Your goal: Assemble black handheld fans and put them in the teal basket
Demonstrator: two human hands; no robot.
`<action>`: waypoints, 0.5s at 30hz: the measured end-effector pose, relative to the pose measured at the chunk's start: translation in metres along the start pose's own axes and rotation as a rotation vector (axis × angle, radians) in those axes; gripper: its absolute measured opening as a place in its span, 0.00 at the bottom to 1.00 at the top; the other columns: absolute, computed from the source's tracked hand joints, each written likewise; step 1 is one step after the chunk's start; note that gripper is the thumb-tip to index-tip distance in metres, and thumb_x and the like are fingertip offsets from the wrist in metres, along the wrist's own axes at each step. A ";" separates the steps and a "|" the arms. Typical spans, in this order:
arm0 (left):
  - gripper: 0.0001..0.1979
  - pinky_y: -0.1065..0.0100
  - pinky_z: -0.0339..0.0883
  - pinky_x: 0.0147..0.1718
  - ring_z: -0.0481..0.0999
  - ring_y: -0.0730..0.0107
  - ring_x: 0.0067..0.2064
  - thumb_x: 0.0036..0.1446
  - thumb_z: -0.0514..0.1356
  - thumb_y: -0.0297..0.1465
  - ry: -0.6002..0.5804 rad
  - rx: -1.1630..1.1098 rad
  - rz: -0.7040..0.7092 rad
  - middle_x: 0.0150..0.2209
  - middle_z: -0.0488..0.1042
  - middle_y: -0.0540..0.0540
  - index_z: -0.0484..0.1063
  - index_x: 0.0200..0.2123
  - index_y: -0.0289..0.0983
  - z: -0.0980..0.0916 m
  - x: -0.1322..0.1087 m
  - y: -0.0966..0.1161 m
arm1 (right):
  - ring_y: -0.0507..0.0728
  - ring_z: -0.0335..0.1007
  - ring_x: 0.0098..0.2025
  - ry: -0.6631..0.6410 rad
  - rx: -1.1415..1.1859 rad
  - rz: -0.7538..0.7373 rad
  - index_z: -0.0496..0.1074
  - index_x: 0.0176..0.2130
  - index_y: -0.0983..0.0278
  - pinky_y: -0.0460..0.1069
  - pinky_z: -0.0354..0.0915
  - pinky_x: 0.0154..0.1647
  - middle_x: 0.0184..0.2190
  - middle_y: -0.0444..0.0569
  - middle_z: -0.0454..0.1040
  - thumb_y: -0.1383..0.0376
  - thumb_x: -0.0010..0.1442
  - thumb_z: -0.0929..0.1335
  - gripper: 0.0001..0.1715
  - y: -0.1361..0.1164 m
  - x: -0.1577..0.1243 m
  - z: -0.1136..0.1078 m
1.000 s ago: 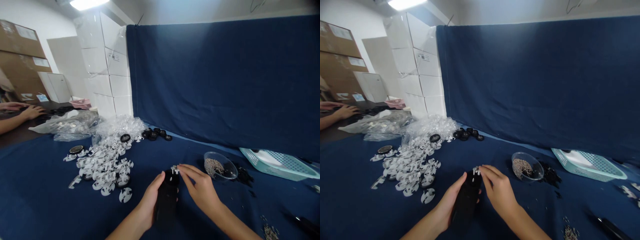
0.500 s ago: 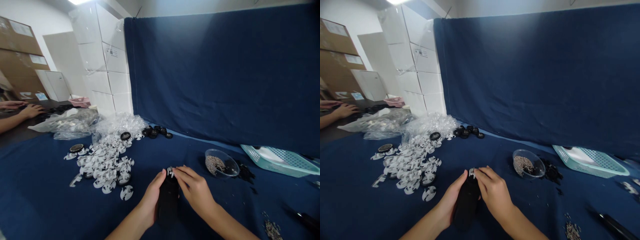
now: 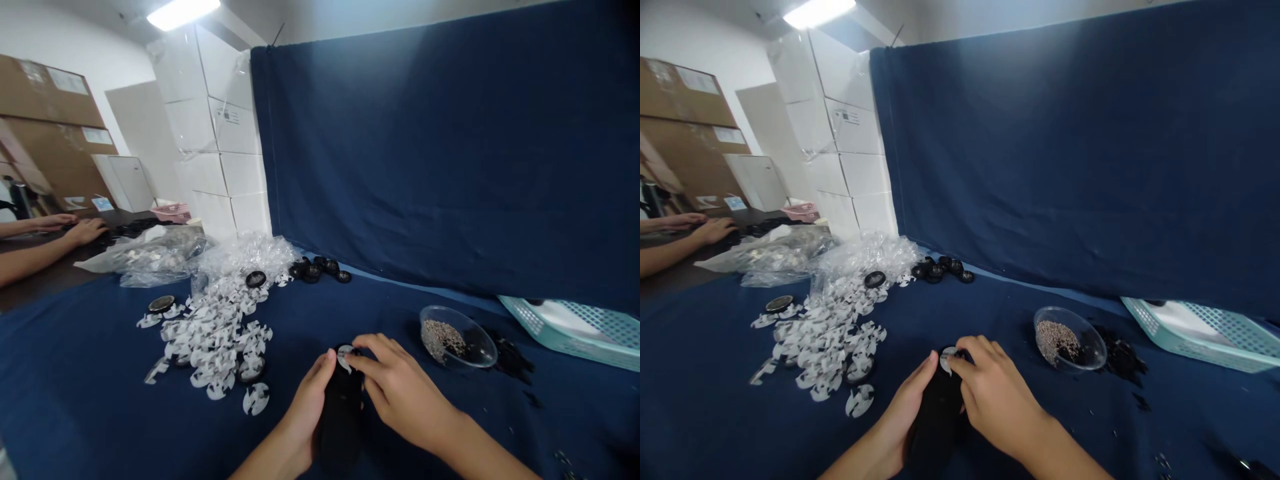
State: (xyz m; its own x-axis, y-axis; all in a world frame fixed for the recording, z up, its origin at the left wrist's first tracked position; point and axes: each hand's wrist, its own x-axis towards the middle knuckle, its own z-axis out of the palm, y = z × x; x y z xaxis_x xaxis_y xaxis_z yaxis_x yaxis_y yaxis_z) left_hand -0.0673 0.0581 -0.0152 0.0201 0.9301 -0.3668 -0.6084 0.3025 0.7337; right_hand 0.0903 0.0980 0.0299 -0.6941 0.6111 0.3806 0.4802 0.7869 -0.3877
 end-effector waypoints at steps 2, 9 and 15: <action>0.19 0.68 0.69 0.30 0.79 0.63 0.31 0.56 0.62 0.46 0.012 -0.001 0.000 0.31 0.78 0.46 0.70 0.42 0.37 -0.001 0.001 0.002 | 0.64 0.68 0.52 0.003 0.041 0.043 0.69 0.56 0.54 0.62 0.64 0.53 0.52 0.51 0.72 0.75 0.58 0.61 0.31 0.000 0.002 -0.001; 0.24 0.67 0.67 0.26 0.79 0.60 0.26 0.54 0.61 0.50 0.078 -0.001 -0.055 0.29 0.79 0.43 0.70 0.43 0.35 -0.005 0.007 0.007 | 0.53 0.68 0.19 0.133 0.252 0.329 0.70 0.51 0.64 0.47 0.66 0.21 0.16 0.40 0.67 0.56 0.70 0.54 0.24 0.012 0.046 -0.002; 0.26 0.63 0.70 0.29 0.79 0.61 0.31 0.57 0.57 0.52 0.107 -0.085 -0.094 0.36 0.78 0.41 0.70 0.46 0.35 -0.004 0.014 0.003 | 0.56 0.72 0.43 -0.037 0.261 0.222 0.70 0.49 0.65 0.55 0.71 0.44 0.45 0.50 0.73 0.59 0.65 0.66 0.15 0.011 0.179 0.041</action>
State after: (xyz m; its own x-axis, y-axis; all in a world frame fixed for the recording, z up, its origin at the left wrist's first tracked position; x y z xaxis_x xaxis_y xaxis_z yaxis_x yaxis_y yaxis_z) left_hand -0.0714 0.0709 -0.0203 -0.0018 0.8698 -0.4933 -0.6726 0.3640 0.6443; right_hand -0.0504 0.2123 0.0587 -0.6095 0.7576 0.2336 0.4718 0.5834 -0.6611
